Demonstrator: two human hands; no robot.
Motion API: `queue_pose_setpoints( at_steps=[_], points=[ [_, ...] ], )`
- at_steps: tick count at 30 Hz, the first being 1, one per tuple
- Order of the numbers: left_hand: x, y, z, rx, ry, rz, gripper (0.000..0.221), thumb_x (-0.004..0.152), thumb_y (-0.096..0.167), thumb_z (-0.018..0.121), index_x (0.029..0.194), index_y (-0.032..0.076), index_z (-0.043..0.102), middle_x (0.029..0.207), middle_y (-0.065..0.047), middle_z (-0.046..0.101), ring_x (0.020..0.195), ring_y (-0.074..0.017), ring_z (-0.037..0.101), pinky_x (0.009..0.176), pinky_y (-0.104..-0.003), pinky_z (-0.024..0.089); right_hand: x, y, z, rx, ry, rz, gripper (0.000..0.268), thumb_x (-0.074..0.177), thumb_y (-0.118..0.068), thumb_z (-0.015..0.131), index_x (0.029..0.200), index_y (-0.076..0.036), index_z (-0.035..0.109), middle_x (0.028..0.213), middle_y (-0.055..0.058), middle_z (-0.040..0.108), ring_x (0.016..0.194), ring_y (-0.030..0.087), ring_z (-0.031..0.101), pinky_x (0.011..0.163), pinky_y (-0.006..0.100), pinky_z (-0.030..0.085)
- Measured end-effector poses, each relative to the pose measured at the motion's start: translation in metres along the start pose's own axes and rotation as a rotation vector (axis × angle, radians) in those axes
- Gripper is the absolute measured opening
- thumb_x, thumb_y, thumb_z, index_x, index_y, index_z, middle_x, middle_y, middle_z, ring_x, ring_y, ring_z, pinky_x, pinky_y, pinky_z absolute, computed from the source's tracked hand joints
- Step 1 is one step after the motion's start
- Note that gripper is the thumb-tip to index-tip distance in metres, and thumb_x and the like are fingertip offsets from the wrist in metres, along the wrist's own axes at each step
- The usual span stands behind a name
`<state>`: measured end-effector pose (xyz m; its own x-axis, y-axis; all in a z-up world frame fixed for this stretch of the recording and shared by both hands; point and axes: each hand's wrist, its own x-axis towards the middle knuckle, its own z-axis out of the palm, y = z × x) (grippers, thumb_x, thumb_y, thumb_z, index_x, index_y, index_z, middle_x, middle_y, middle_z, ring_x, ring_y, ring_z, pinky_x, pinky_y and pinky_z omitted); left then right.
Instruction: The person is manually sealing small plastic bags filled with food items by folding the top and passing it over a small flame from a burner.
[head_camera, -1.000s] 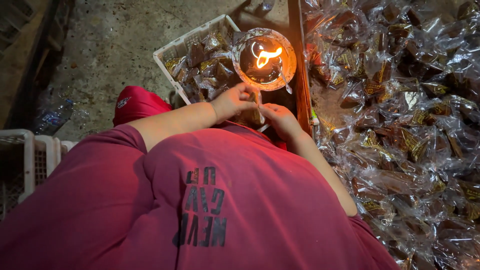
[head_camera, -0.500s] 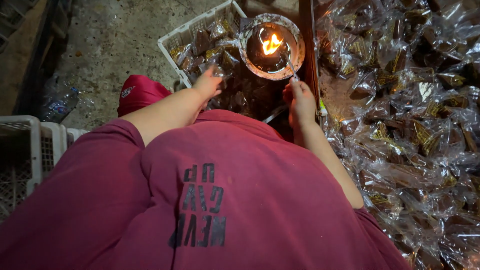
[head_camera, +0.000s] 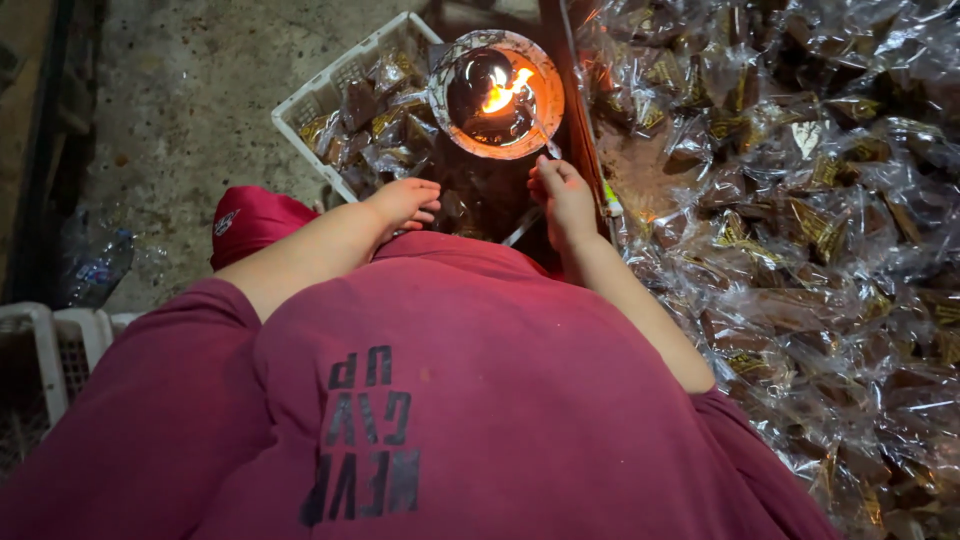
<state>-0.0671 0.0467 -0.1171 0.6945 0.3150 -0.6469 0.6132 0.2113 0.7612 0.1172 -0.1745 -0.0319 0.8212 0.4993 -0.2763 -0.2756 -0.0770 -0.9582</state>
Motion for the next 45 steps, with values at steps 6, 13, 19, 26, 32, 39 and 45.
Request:
queue_pose_setpoints(
  at_steps=[6,13,19,26,32,39,45],
  points=[
    [0.0,-0.01,-0.011,-0.091,0.02,0.003,0.057,0.098,0.048,0.065,0.147,0.022,0.053,0.126,-0.013,0.071,0.108,-0.0272,0.071,0.084,-0.036,0.06,-0.027,-0.02,0.007,-0.148,-0.057,-0.007,0.022,0.102,-0.034,0.07,0.099,-0.013,0.071,0.097,0.0,0.071,0.089,0.008,0.066,0.089,0.023,0.053],
    [0.017,-0.057,-0.065,-0.111,0.051,-0.044,0.066,0.097,0.052,0.066,0.151,0.021,0.045,0.131,-0.014,0.069,0.113,-0.0269,0.07,0.092,-0.04,0.056,-0.029,-0.022,0.002,-0.301,-0.117,-0.096,0.022,0.091,-0.035,0.085,0.092,-0.014,0.079,0.082,0.001,0.069,0.08,0.008,0.066,0.08,0.025,0.057],
    [0.03,-0.122,-0.127,-0.479,0.106,-0.093,0.065,0.102,0.048,0.063,0.154,0.018,0.039,0.143,-0.009,0.057,0.12,-0.0257,0.063,0.112,-0.044,0.047,-0.021,-0.057,-0.029,-0.066,0.106,-0.203,0.026,0.071,-0.018,0.1,0.077,-0.008,0.077,0.066,0.001,0.062,0.067,0.006,0.056,0.065,0.021,0.048],
    [0.046,-0.135,-0.155,-0.746,0.092,-0.274,0.041,0.104,0.042,0.057,0.14,0.027,0.044,0.144,-0.007,0.045,0.141,-0.031,0.048,0.114,-0.047,0.044,-0.075,-0.084,-0.082,-0.518,0.255,-0.407,0.009,0.084,-0.016,0.087,0.09,-0.015,0.08,0.085,0.004,0.072,0.088,0.017,0.066,0.079,0.029,0.053],
    [0.065,-0.131,-0.151,-0.77,0.025,-0.351,0.054,0.106,0.045,0.056,0.148,0.025,0.028,0.138,-0.01,0.047,0.139,-0.0375,0.049,0.112,-0.057,0.044,-0.111,-0.069,-0.09,-1.3,0.228,-0.383,0.07,0.092,-0.061,0.068,0.151,-0.027,0.052,0.148,0.02,0.051,0.14,0.044,0.043,0.111,0.054,0.035],
    [0.073,-0.151,-0.162,-0.811,0.001,-0.33,0.047,0.105,0.046,0.058,0.138,0.026,0.031,0.148,-0.016,0.04,0.143,-0.0438,0.044,0.114,-0.06,0.042,-0.1,-0.055,-0.085,-1.434,0.118,-0.003,0.1,0.086,-0.073,0.067,0.166,-0.032,0.021,0.166,0.018,0.026,0.157,0.041,0.013,0.122,0.058,0.016],
    [0.05,-0.143,-0.164,-0.851,0.004,-0.285,0.039,0.105,0.049,0.058,0.132,0.028,0.041,0.151,-0.015,0.04,0.146,-0.042,0.041,0.114,-0.061,0.04,-0.093,-0.04,-0.093,-1.418,0.139,-0.029,0.101,0.084,-0.072,0.069,0.165,-0.034,0.021,0.167,0.011,0.024,0.157,0.036,0.014,0.123,0.058,0.015]
  ],
)
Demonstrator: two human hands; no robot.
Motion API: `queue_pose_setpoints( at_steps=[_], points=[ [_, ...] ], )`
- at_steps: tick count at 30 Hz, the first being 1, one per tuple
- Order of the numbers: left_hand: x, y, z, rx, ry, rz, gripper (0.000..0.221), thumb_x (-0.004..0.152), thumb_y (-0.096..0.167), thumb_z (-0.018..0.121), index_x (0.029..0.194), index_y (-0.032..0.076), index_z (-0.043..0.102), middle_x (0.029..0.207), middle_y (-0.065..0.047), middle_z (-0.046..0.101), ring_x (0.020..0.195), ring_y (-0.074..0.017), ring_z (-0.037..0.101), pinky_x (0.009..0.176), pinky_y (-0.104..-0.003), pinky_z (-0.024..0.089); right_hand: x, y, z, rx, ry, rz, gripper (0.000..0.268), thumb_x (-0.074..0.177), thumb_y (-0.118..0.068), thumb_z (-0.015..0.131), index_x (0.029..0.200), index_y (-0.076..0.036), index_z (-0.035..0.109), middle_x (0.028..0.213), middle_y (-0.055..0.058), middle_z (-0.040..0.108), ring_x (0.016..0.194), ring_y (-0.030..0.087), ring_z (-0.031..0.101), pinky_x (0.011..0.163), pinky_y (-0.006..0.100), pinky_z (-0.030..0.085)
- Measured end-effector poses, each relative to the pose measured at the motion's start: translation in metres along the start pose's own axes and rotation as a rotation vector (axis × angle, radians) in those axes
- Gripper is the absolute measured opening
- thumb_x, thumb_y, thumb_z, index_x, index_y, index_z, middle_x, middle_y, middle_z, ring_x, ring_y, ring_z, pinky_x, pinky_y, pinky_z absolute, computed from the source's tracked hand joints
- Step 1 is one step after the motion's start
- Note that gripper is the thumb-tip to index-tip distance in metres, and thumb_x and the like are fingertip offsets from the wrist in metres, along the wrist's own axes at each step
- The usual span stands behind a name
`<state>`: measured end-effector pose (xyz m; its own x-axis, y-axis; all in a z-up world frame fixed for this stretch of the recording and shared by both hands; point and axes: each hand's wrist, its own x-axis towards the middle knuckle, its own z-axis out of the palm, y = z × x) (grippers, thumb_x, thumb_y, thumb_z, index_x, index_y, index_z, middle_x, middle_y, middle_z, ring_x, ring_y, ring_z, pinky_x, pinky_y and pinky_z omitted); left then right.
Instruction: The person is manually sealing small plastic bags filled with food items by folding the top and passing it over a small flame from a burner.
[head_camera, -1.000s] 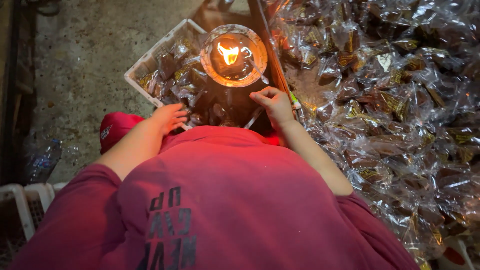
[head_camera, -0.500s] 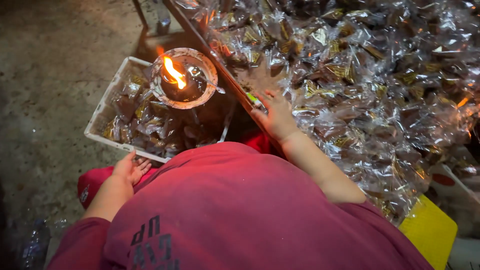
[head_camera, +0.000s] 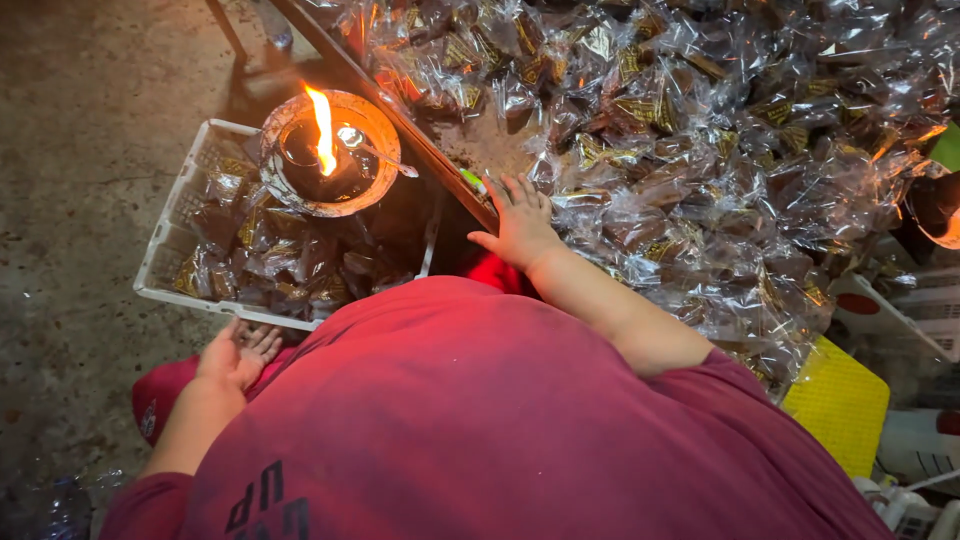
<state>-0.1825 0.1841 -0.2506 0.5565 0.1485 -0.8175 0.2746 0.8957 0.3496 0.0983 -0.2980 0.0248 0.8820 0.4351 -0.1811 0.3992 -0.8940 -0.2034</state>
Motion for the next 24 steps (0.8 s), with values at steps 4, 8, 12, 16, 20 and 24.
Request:
queue_pose_setpoints(
  at_steps=[4,8,12,16,20,24],
  points=[
    [0.011,-0.001,-0.011,0.002,-0.047,0.006,0.034,0.103,0.05,0.061,0.127,0.029,0.047,0.153,-0.016,0.038,0.148,-0.0411,0.037,0.116,-0.061,0.037,0.003,0.003,0.005,-0.005,0.019,-0.012,0.099,0.086,-0.071,0.068,0.165,-0.033,0.021,0.166,0.013,0.026,0.157,0.037,0.016,0.122,0.059,0.015],
    [0.009,-0.002,-0.012,-0.018,-0.039,-0.01,0.026,0.103,0.05,0.063,0.112,0.027,0.056,0.135,-0.015,0.051,0.141,-0.0395,0.048,0.113,-0.06,0.041,0.001,0.002,0.007,-0.014,0.006,0.002,0.099,0.088,-0.07,0.067,0.165,-0.032,0.02,0.166,0.013,0.026,0.157,0.037,0.014,0.122,0.057,0.015],
    [0.01,-0.001,-0.009,0.0,-0.067,-0.002,0.028,0.104,0.051,0.059,0.113,0.026,0.049,0.146,-0.017,0.044,0.146,-0.0378,0.042,0.116,-0.058,0.038,0.0,0.0,0.003,-0.038,0.014,0.0,0.097,0.088,-0.071,0.066,0.165,-0.032,0.021,0.166,0.013,0.027,0.157,0.036,0.014,0.123,0.056,0.016],
    [0.016,-0.001,-0.011,-0.028,-0.069,-0.009,0.029,0.104,0.052,0.061,0.109,0.024,0.055,0.135,-0.016,0.054,0.138,-0.0382,0.05,0.112,-0.059,0.043,0.0,-0.002,0.004,-0.045,0.015,0.002,0.098,0.088,-0.07,0.066,0.165,-0.032,0.02,0.166,0.013,0.027,0.157,0.036,0.016,0.122,0.057,0.016],
    [0.011,0.002,-0.007,-0.034,-0.065,-0.027,0.028,0.103,0.051,0.062,0.105,0.023,0.059,0.126,-0.017,0.06,0.131,-0.0383,0.057,0.109,-0.059,0.045,-0.001,-0.004,0.002,-0.05,0.028,0.004,0.095,0.089,-0.068,0.066,0.164,-0.032,0.022,0.164,0.014,0.031,0.156,0.037,0.017,0.122,0.056,0.018],
    [0.018,0.003,-0.011,-0.046,-0.069,-0.044,0.03,0.103,0.051,0.062,0.106,0.022,0.059,0.126,-0.018,0.062,0.128,-0.0393,0.059,0.108,-0.058,0.047,0.001,-0.002,0.007,-0.095,0.035,0.007,0.097,0.087,-0.071,0.065,0.164,-0.033,0.021,0.163,0.012,0.031,0.156,0.035,0.018,0.122,0.055,0.018]
  ],
)
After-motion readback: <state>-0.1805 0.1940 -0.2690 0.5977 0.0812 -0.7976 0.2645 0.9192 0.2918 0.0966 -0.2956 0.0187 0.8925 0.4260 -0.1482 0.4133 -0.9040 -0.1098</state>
